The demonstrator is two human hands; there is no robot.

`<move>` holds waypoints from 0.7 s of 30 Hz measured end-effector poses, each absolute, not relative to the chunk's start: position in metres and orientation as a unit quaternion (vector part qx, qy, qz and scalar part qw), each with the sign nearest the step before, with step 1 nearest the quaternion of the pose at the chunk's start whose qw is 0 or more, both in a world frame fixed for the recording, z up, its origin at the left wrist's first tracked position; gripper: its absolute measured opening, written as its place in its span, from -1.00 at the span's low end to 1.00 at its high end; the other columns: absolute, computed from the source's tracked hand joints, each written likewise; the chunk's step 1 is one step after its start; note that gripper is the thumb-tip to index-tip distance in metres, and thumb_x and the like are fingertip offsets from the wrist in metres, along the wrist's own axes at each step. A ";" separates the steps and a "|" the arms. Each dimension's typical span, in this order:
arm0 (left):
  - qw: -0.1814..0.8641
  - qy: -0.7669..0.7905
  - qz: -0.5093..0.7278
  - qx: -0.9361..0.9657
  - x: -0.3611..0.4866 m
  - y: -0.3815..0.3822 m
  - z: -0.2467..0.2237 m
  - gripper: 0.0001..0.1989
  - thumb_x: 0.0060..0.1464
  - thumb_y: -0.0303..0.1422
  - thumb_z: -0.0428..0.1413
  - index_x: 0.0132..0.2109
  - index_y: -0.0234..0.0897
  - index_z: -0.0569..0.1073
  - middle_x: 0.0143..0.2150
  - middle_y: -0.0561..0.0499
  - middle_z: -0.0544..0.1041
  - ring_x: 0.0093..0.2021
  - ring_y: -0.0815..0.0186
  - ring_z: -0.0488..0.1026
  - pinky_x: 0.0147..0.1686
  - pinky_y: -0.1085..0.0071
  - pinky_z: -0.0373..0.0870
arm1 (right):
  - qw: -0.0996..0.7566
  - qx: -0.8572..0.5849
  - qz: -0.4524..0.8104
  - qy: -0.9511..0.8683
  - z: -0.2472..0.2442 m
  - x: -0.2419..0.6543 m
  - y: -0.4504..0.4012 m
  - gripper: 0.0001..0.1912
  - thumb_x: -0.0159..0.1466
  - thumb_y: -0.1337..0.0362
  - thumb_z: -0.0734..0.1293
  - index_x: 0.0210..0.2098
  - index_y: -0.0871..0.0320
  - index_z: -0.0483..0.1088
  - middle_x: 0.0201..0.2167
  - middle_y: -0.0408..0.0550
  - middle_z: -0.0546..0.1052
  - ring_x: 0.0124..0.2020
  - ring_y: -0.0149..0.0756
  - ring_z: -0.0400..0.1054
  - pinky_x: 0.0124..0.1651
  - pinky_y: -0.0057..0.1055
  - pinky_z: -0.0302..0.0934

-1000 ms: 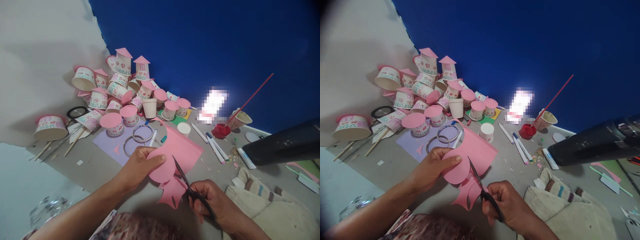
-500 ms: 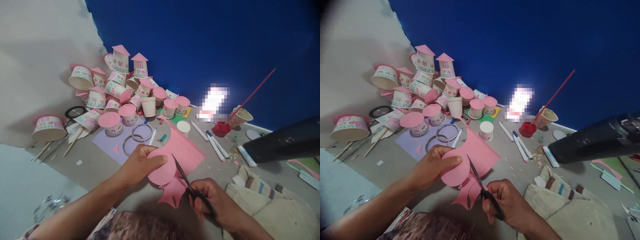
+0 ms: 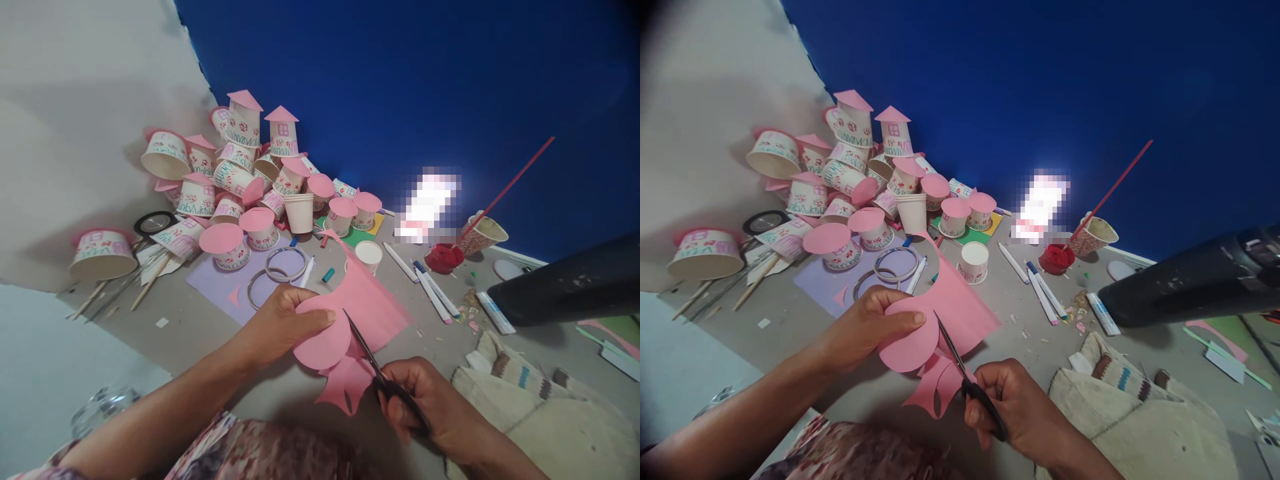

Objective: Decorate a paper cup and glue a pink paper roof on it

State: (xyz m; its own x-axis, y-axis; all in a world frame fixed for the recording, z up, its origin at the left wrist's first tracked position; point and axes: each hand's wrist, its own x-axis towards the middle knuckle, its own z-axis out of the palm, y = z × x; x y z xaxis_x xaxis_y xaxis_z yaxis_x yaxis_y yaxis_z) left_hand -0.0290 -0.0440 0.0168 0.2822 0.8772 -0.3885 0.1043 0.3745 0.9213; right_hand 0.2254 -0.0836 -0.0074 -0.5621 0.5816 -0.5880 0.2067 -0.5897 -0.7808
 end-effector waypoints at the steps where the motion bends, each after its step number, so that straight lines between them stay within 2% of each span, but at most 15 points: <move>1: 0.646 0.517 0.299 0.476 -0.029 -0.044 0.017 -0.60 0.03 -0.09 0.27 -0.48 -0.38 0.49 -0.56 0.02 0.41 -0.54 0.38 0.29 -0.52 0.43 0.13 | 0.121 -0.453 0.769 -0.434 -0.007 0.225 -0.084 -0.16 -0.28 -0.51 0.53 -0.59 0.17 0.35 -0.70 -0.23 0.34 -0.65 -0.53 0.08 -0.52 -0.49 -0.04; 5: 0.641 0.509 0.292 0.495 -0.028 -0.044 0.019 -0.60 0.04 -0.14 0.26 -0.54 -0.33 0.40 -0.59 0.07 0.31 -0.56 0.43 0.19 -0.54 0.43 0.03 | 0.115 -0.458 0.775 -0.419 -0.006 0.225 -0.084 -0.20 -0.27 -0.46 0.56 -0.58 0.17 0.37 -0.71 -0.22 0.37 -0.66 -0.54 0.09 -0.52 -0.49 -0.06; 9: 0.644 0.503 0.277 0.506 -0.026 -0.041 0.023 -0.59 0.02 -0.18 0.25 -0.59 -0.27 0.28 -0.62 0.14 0.19 -0.57 0.47 0.08 -0.55 0.43 -0.08 | 0.118 -0.456 0.781 -0.410 -0.008 0.225 -0.085 -0.39 -0.13 -0.24 0.59 -0.58 0.16 0.38 -0.69 -0.23 0.39 -0.66 -0.53 0.13 -0.51 -0.50 -0.04; 15: 0.658 0.485 0.269 0.509 -0.027 -0.039 0.025 -0.58 0.01 -0.20 0.24 -0.60 -0.25 0.23 -0.61 0.16 0.14 -0.56 0.49 0.05 -0.55 0.44 -0.09 | 0.128 -0.447 0.781 -0.417 -0.011 0.227 -0.085 -0.65 0.02 0.05 0.51 -0.59 0.14 0.37 -0.71 -0.26 0.37 -0.65 -0.53 0.10 -0.51 -0.49 -0.03; 21: 0.661 0.489 0.255 0.509 -0.031 -0.039 0.025 -0.61 0.01 -0.18 0.25 -0.58 -0.27 0.28 -0.60 0.15 0.16 -0.56 0.47 0.08 -0.55 0.43 -0.07 | 0.131 -0.435 0.785 -0.422 -0.013 0.227 -0.087 -0.65 -0.01 0.07 0.53 -0.59 0.15 0.36 -0.69 -0.26 0.35 -0.65 -0.54 0.12 -0.51 -0.50 -0.02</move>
